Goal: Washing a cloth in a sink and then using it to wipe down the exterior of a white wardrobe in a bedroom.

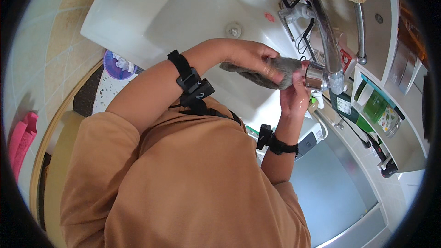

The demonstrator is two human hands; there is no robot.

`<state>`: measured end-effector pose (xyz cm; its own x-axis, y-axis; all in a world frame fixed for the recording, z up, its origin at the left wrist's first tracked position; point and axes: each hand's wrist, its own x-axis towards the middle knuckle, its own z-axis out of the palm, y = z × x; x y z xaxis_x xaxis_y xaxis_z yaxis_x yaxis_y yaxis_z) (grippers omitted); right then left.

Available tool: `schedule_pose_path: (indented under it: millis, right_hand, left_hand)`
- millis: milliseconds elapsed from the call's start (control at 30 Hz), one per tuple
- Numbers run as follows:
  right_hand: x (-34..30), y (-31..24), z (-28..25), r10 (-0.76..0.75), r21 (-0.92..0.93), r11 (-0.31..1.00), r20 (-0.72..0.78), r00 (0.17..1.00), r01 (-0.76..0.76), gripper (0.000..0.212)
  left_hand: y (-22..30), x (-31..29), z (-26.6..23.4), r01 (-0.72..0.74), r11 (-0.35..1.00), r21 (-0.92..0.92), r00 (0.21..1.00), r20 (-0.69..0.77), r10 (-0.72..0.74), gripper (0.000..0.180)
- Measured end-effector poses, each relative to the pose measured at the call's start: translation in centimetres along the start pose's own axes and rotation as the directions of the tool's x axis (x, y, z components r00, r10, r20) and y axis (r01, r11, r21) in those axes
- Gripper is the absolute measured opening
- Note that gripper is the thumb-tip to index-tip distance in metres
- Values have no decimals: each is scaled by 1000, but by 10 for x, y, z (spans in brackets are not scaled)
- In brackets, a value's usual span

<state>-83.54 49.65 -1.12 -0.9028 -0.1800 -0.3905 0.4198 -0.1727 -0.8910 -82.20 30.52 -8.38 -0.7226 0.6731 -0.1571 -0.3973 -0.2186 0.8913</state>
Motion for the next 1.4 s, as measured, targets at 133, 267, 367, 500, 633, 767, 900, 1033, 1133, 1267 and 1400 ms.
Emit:
schedule_pose_path:
  millis: [133,267,367,500,633,767,900,1033,1133,1267,1400]
  right_hand:
    - [5,0,-19,2,-6,1000,-93,996,-3,44]
    - [14,0,-45,-137,-207,971,-83,987,117,37]
    - [20,2,-39,-292,-393,889,-93,952,235,37]
    - [19,12,-19,-304,-717,655,38,952,238,36]
    - [7,27,-10,-242,-614,769,-24,970,177,30]
    - [-13,41,-1,-6,-231,972,-165,986,-33,35]
    - [-12,41,-5,73,-37,996,-162,984,-80,34]
    - [-1,34,-18,245,-225,936,-129,961,-269,15]
    - [3,20,-12,113,-441,881,-159,981,-173,12]
    - [4,16,5,143,-136,981,11,990,-141,17]
    - [9,21,23,188,-39,982,42,981,-187,28]
  left_hand:
    - [-6,-2,2,-80,935,344,984,-120,129,41]
    - [-5,-3,-9,66,841,536,991,-135,8,35]
    - [-12,-5,-11,35,993,112,999,-44,-30,34]
    - [-13,0,-4,-48,885,-464,998,3,56,60]
    - [-5,-3,9,-5,754,-657,1000,-24,-15,91]
    - [-11,3,15,-94,653,-752,995,-60,74,91]
    - [-18,6,12,-175,723,-669,983,-160,91,79]
    - [-9,-4,-2,-152,677,-720,971,-236,-34,60]
    - [-21,-8,-15,-105,816,-569,859,-465,-214,42]
    - [-48,0,-24,19,883,-468,745,-583,-325,34]
    - [-59,27,0,-82,806,-586,658,-639,-398,43]
